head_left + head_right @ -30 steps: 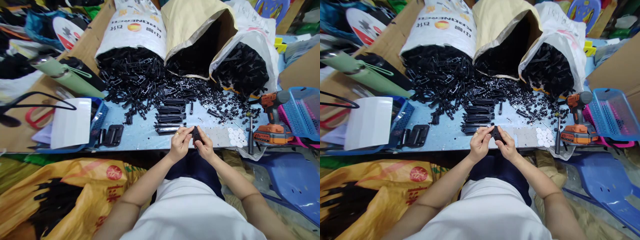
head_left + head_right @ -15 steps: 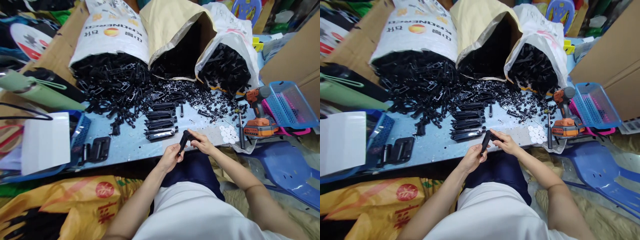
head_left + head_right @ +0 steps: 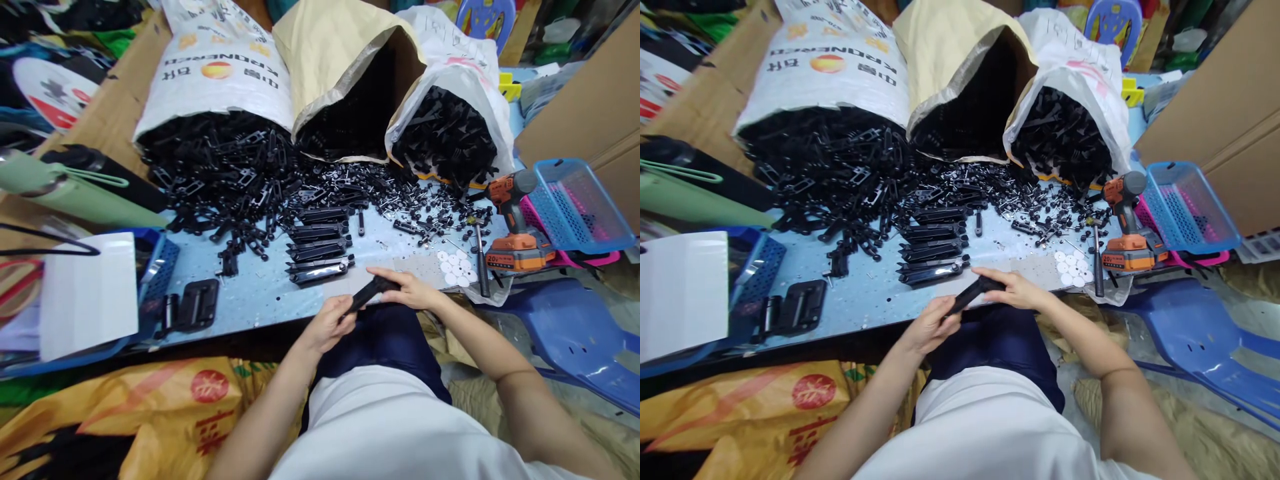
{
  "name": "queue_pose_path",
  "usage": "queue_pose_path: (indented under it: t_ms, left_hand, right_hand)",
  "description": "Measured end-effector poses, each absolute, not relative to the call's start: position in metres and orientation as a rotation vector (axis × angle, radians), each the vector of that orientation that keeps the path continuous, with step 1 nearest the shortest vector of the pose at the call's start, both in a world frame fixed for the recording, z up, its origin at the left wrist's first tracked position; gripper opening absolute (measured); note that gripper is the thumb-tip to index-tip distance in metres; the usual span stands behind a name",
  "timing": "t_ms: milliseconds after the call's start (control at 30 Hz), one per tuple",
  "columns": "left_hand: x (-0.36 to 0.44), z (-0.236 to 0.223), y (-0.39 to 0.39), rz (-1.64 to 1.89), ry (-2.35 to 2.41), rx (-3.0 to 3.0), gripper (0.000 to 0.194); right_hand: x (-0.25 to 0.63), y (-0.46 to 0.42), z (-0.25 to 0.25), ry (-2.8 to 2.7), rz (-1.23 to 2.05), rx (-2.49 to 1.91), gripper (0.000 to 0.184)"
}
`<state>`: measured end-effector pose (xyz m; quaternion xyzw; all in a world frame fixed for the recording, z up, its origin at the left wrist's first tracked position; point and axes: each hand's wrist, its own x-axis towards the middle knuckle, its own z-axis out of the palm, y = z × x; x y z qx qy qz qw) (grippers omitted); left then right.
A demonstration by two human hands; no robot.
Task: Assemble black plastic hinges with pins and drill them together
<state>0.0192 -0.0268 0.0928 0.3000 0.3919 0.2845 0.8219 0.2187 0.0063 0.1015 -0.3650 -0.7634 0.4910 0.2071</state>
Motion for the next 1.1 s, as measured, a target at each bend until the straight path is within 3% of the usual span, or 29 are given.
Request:
queue_pose_path:
  t_ms: [167, 300, 367, 533, 800, 1100]
  left_hand:
    - [-0.030, 0.117, -0.038, 0.417, 0.939, 0.826, 0.053]
    - [-0.051, 0.132, -0.044, 0.745, 1.118, 0.874, 0.053]
    - [-0.037, 0.134, -0.044, 0.671, 1.174, 0.961, 0.046]
    - [0.013, 0.130, -0.044, 0.543, 1.042, 1.077, 0.038]
    - [0.005, 0.117, -0.051, 0.485, 0.743, 1.003, 0.059]
    - [0.013, 0.107, -0.039, 0.631, 1.171, 1.170, 0.032]
  right_hand:
    - [0.256, -0.002, 0.135, -2.496, 1.282, -1.003, 0.053]
    - [0.287, 0.000, 0.144, -2.117, 1.090, -1.366, 0.044]
    - [0.280, 0.000, 0.142, -1.885, 1.067, -1.434, 0.046]
    - [0.223, -0.012, 0.131, -1.683, 1.605, -1.131, 0.049]
    - [0.202, -0.020, 0.105, -1.209, 2.162, -0.688, 0.059]
    - [0.208, -0.020, 0.112, -1.506, 1.516, -1.180, 0.042]
